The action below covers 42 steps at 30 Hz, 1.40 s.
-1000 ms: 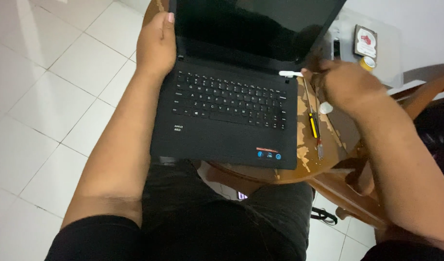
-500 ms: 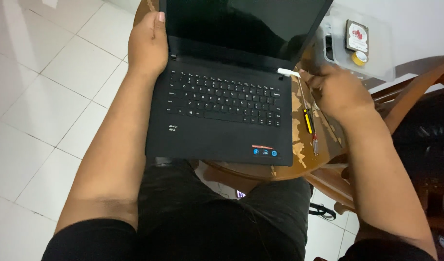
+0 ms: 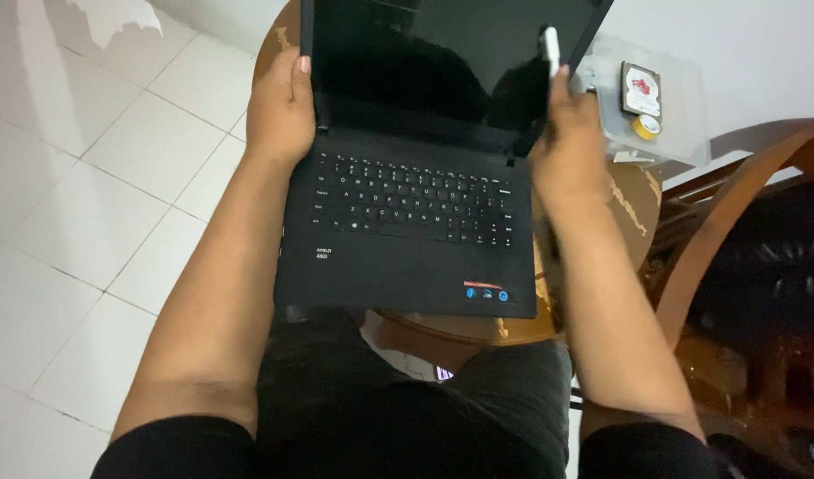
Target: A person disassembles a laptop by removing the bezel, unscrewing the bottom casing, and extracting the optical drive using a screwdriver and a pry tool.
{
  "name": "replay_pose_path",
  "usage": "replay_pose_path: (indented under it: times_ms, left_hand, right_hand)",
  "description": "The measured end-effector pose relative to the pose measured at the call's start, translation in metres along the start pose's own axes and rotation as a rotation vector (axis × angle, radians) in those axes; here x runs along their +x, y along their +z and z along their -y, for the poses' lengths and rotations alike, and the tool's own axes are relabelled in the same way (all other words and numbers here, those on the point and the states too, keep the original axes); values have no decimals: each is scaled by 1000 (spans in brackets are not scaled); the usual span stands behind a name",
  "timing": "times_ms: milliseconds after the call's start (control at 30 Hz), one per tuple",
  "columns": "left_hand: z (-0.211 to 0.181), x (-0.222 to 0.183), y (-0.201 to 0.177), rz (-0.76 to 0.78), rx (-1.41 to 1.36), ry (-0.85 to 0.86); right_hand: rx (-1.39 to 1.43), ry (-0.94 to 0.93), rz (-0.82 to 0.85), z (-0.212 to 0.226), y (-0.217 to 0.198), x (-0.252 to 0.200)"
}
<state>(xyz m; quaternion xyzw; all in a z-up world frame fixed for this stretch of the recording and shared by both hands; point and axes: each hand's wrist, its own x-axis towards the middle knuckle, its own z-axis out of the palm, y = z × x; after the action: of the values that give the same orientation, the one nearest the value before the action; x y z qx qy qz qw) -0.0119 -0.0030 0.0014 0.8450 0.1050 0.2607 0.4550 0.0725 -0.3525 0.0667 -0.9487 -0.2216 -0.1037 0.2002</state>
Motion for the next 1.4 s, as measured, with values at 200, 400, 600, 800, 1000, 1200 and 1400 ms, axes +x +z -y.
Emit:
replay_pose_path:
  times_ms: [200, 400, 600, 800, 1000, 1200, 1400]
  left_hand:
    - [11, 3, 4, -29, -16, 105]
    - [8, 5, 3, -30, 7, 71]
    - [7, 4, 4, -20, -35, 81]
    - [9, 4, 3, -25, -18, 69]
    - [9, 2, 6, -40, -42, 83]
    - [12, 4, 6, -46, -2, 119]
    - [9, 3, 5, -36, -28, 103]
  right_hand:
    - [106, 6, 113, 61, 18, 0]
    - [-30, -79, 303, 67, 27, 8]
    - [-22, 73, 364, 92, 1, 13]
    - [-83, -50, 272, 97, 6, 20]
    - [-203, -40, 270, 94, 7, 20]
    - [-244, -22, 262, 99, 3, 15]
    - [-235, -50, 254, 97, -1, 13]
